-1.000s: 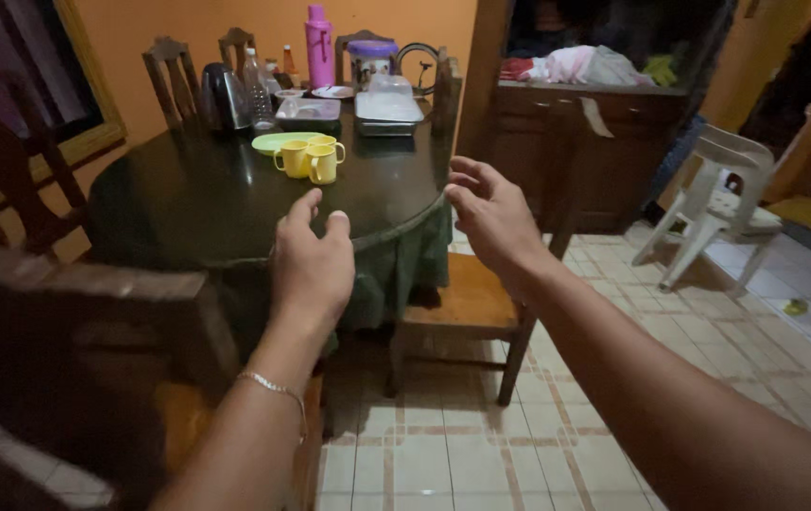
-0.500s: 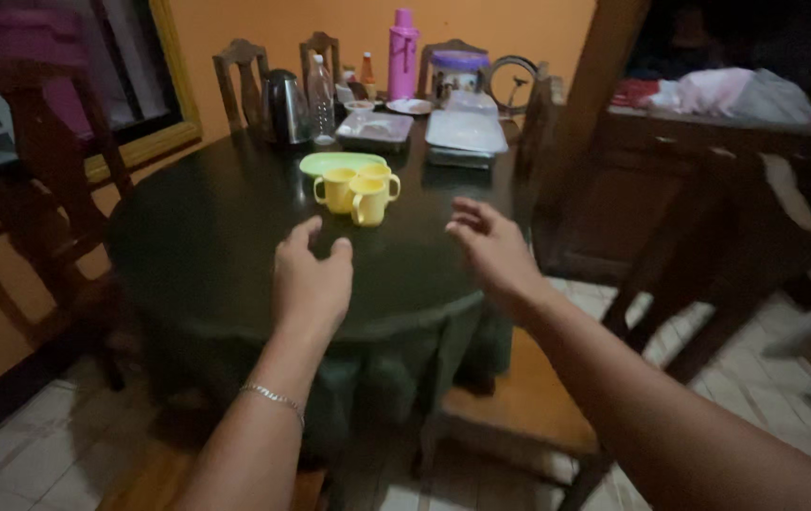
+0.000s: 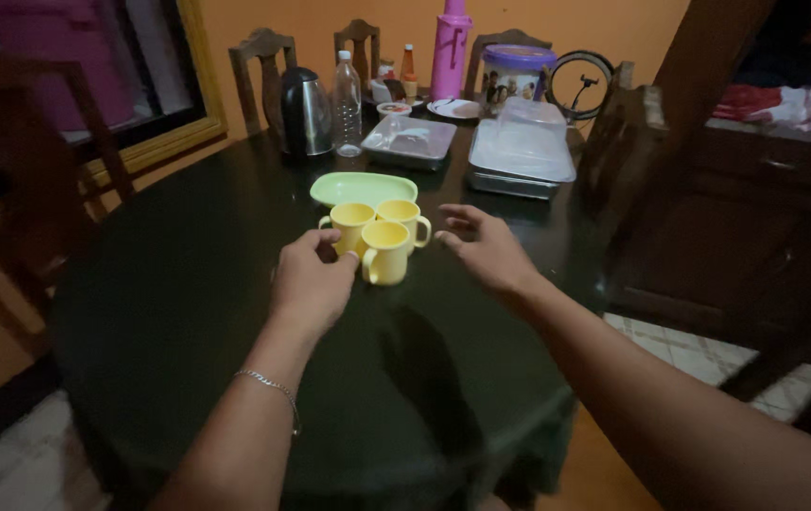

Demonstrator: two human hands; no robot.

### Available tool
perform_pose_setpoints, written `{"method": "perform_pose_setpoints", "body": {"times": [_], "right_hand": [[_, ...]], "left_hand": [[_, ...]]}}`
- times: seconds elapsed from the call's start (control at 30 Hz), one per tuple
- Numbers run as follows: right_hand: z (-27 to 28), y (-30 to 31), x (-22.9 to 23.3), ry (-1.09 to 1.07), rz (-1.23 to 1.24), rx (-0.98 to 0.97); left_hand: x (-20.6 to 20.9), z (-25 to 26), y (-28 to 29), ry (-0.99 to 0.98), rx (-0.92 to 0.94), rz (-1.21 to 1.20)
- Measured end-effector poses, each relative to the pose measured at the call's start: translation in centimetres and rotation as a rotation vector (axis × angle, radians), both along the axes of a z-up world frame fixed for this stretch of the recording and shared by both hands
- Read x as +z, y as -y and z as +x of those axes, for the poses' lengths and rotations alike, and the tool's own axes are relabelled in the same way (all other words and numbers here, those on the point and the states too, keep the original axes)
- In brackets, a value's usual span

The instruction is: The person clears a dining table by stacking plates, saucers, and cutlery, then carries them to a kitchen counter. They place the items into a blue dish rack and drawer, then return to collect mugs and a tray, placing them in the same storage unit.

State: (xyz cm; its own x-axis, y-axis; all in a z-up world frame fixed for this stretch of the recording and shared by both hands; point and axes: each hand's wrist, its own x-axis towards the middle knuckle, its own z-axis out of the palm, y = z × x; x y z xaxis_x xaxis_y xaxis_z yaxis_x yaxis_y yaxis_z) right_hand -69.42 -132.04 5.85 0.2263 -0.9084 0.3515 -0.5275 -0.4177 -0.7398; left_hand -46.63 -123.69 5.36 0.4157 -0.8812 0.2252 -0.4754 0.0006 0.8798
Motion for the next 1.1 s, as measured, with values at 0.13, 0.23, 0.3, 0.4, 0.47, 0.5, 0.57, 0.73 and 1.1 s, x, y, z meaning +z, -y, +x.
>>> {"method": "perform_pose_setpoints", "body": {"times": [0.13,0.23,0.3,0.4,0.47,0.5,0.57,0.73,1.1], "right_hand": [[3.6,4.8,1.3,-0.155,0.085,-0.035],[6.3,7.9,1.5,-0.316,0.085,-0.012],[7.5,10.2,1.1,-0.482,0.078,-0.007],[8.2,13.1,0.2,-0.504,-0.128,0.21],[8.9,14.2,-0.4,-0.643,-0.036,0.171],[9.3,14.4,-0.5,-0.712,0.012,0.149],[9.7,14.6,-0.3,-0.772,0.097,0.152],[10.8,16.0,-0.5,-0.846,0.185,0.197],[10.0,19.5,-1.6,-0.628,0.261,0.262]], "left_hand": [[0.1,2.3,6.2,-0.012,-0.014,0.015],[0.2,4.1,10.1,-0.008,-0.037,0.02],[0.4,5.1,12.4,0.003,-0.041,0.025],[0.5,6.2,15.3,-0.035,-0.043,0.109],[0.0,6.4,17.3,-0.017,-0.054,0.13],[-0.4,6.7,18.2,0.022,-0.059,0.11],[-1.3,7.4,20.0,0.083,-0.064,0.088],[-3.1,9.3,24.1,-0.082,-0.058,0.421],[-6.0,9.2,32.1,0.097,-0.185,0.43]]}}
